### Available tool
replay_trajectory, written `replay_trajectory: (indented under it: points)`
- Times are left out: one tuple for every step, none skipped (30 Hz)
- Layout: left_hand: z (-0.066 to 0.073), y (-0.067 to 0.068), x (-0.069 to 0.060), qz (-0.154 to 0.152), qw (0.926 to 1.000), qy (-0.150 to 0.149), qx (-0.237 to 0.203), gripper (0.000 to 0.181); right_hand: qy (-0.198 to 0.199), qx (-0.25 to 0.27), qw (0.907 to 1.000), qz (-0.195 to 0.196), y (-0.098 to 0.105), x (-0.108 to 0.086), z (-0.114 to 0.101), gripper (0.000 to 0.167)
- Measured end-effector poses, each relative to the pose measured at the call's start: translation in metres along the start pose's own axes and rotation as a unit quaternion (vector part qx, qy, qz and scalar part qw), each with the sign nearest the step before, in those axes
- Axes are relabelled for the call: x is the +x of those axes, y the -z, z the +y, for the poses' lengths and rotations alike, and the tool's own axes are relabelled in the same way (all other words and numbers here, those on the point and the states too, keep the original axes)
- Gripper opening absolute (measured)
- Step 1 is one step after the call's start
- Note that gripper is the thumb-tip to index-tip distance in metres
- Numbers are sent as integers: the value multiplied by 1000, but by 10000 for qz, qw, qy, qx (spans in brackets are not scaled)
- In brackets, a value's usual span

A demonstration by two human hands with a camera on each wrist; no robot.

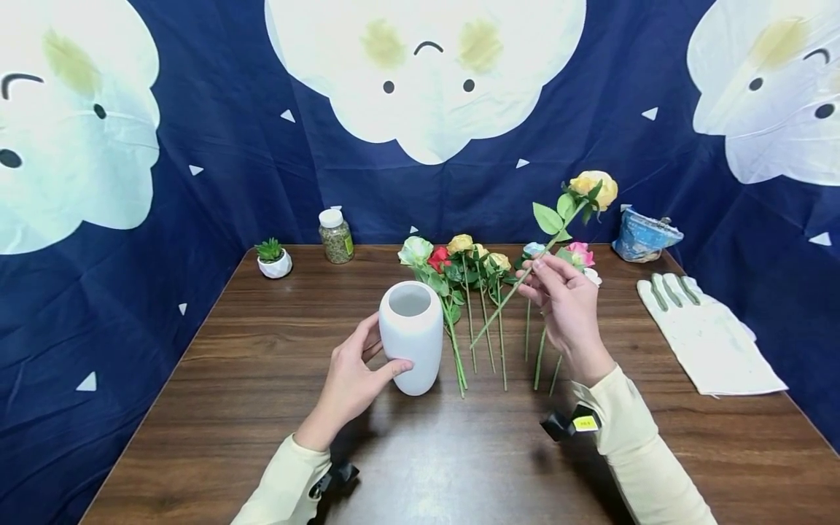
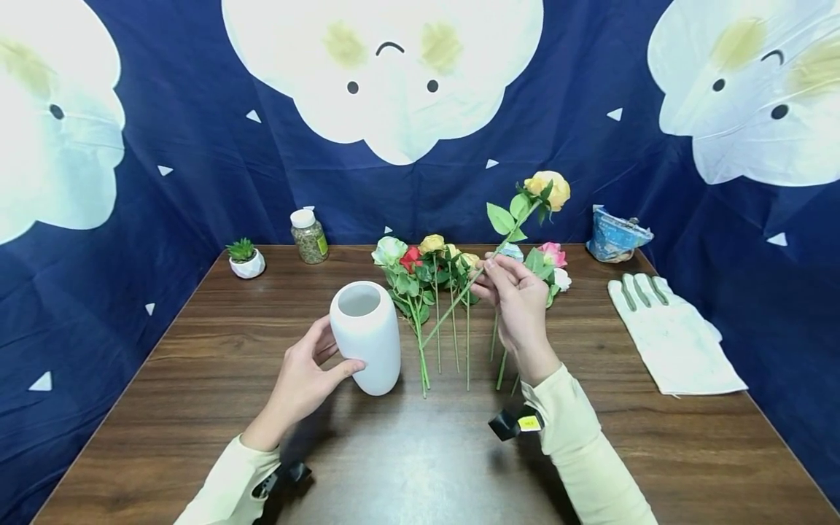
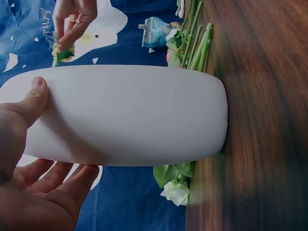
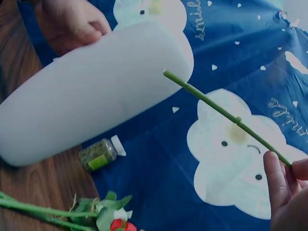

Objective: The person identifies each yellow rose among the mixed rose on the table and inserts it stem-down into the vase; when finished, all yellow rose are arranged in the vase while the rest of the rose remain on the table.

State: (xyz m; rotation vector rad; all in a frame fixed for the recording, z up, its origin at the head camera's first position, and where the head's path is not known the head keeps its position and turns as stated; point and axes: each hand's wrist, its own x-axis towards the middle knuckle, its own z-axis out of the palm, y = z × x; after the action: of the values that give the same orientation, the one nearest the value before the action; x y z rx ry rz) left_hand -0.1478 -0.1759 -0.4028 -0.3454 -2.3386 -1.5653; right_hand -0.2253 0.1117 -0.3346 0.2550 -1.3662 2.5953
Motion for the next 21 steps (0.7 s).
replay_trajectory:
  points:
    - [0,0,0,1,10000,-4,3,82,19,31,10000,-35,-2,0,-1,33]
    - [0,0,0,4,10000,-8,9,82,40,69,9999,-75,-5,0,-2,33]
    - [0,0,0,5,10000,-13,16,82,70,90,9999,-105,-7,0,-4,32]
    - [0,1,0,7,10000,-16,22,82,96,125,9998,-140,-10,0,-4,31]
    - [0,1,0,9,10000,-18,27,82,134,147,9997,-162,-12,0,-5,31]
    - [0,1,0,8,10000,-18,31,82,159,148,9996,-186,-15,0,-6,30]
    - [0,1,0,5,10000,-17,31,82,183,162,9995,-203,-18,0,-7,29]
    - [0,1,0,3,10000,-13,33,82,206,137,9994,-221,-20,0,-7,29]
    - [0,1,0,1,10000,-6,29,82,223,113,9994,-231,-23,0,-8,30]
    - [0,1,0,0,10000,1,27,82,225,110,9994,-240,-26,0,-9,30]
    - [0,1,0,-4,10000,9,23,82,229,104,9994,-249,-29,-1,-9,31]
    - [0,1,0,-5,10000,18,17,82,228,121,9993,-255,-32,-1,-10,31]
    - [0,1,-1,-5,10000,19,15,82,234,151,9993,-254,-35,-1,-10,31]
    - [1,1,-1,-4,10000,21,10,82,253,154,9992,-250,-38,-1,-11,31]
    - [1,1,-1,-2,10000,19,8,82,271,183,9992,-246,-41,-1,-11,31]
    - [1,1,-1,0,10000,12,8,82,295,203,9991,-243,-43,-1,-12,30]
    - [1,0,-1,0,10000,4,5,82,318,230,9989,-256,-46,0,-12,29]
    - [1,0,-1,2,10000,-2,4,82,351,223,9988,-256,-49,0,-13,29]
    - [1,0,-1,-2,10000,-17,3,82,393,197,9987,-267,-51,0,-13,28]
    - [1,0,0,-3,10000,-18,2,82,435,172,9985,-287,-54,0,-14,28]
    - [1,0,0,-2,10000,-21,0,82,469,181,9982,-313,-56,1,-14,27]
